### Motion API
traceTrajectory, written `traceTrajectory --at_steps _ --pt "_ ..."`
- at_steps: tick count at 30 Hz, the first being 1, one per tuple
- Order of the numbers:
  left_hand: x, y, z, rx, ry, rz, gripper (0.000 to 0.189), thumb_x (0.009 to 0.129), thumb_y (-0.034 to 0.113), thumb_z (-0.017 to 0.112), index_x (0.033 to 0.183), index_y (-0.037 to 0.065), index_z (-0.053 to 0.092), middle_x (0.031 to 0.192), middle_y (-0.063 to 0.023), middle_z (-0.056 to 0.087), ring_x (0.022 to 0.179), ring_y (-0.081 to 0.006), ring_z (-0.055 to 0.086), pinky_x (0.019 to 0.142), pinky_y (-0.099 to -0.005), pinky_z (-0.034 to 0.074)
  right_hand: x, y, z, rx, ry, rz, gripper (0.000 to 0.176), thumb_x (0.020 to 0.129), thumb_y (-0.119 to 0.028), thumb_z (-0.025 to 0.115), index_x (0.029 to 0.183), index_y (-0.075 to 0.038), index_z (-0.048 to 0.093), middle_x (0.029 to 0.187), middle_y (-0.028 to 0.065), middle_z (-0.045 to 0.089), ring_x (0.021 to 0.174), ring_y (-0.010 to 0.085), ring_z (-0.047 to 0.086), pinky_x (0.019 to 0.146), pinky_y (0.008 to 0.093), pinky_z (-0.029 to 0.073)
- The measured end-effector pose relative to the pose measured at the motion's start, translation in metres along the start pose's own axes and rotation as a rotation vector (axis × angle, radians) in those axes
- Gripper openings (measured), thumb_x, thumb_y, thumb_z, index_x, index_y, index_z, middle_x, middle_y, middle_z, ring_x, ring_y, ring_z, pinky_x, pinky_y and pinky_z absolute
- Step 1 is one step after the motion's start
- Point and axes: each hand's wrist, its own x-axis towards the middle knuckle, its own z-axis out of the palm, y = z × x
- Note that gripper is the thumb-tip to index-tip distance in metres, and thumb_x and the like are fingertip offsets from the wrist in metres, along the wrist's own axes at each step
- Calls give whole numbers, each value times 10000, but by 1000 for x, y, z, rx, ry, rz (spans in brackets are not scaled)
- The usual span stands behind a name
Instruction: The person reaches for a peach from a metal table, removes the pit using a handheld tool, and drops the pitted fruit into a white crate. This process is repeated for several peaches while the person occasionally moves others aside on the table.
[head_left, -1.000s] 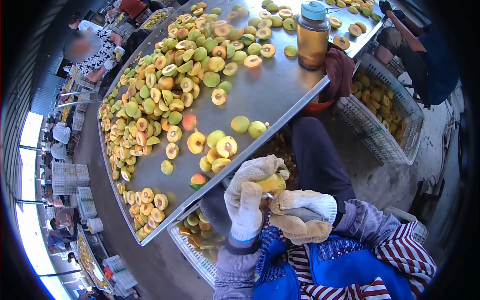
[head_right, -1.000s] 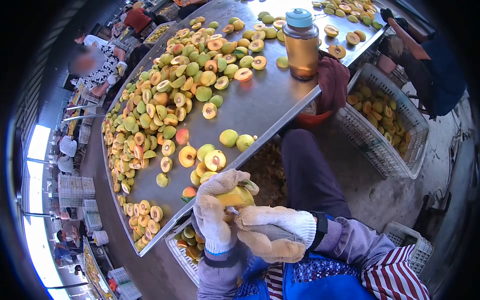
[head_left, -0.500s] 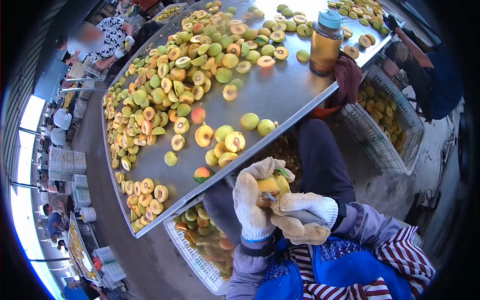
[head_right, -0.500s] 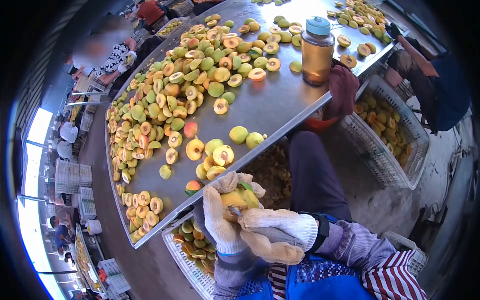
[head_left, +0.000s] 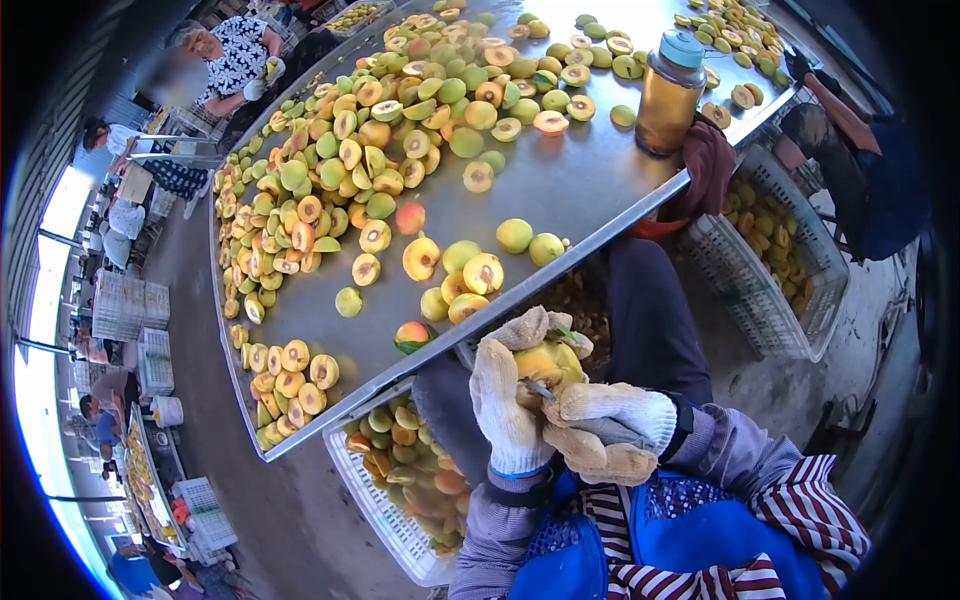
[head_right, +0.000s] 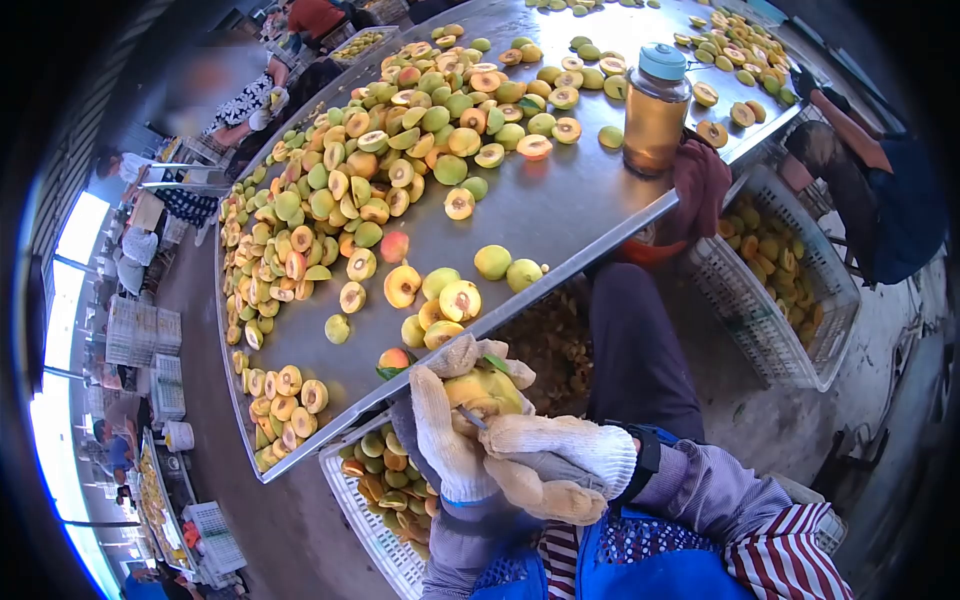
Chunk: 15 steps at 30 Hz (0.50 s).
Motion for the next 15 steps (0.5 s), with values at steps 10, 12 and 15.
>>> traceTrajectory --at_steps 10,12,15 --pt "-30 46 -119 504 563 257 510 1007 474 457 1199 17 578 1055 -128 637 899 -220 658 626 -336 549 5 -4 -40 -83 -76 131 452 1049 -356 428 882 31 591 542 95 588 403 118 562 367 198 453" --pt "-48 71 -155 1273 643 189 282 986 201 554 1156 -4 646 1081 -126 652 1006 -263 597 925 -359 453 3 -4 -50 -139 -97 70 455 1031 -380 470 891 36 593 553 104 594 419 128 575 380 213 466" --pt "-61 80 -160 1884 354 425 314 995 224 538 1181 -2 650 1189 -123 643 1129 -239 570 999 -365 420 7 -17 -29 -342 109 217 494 970 -475 559 879 9 595 556 81 591 430 126 577 399 238 467"
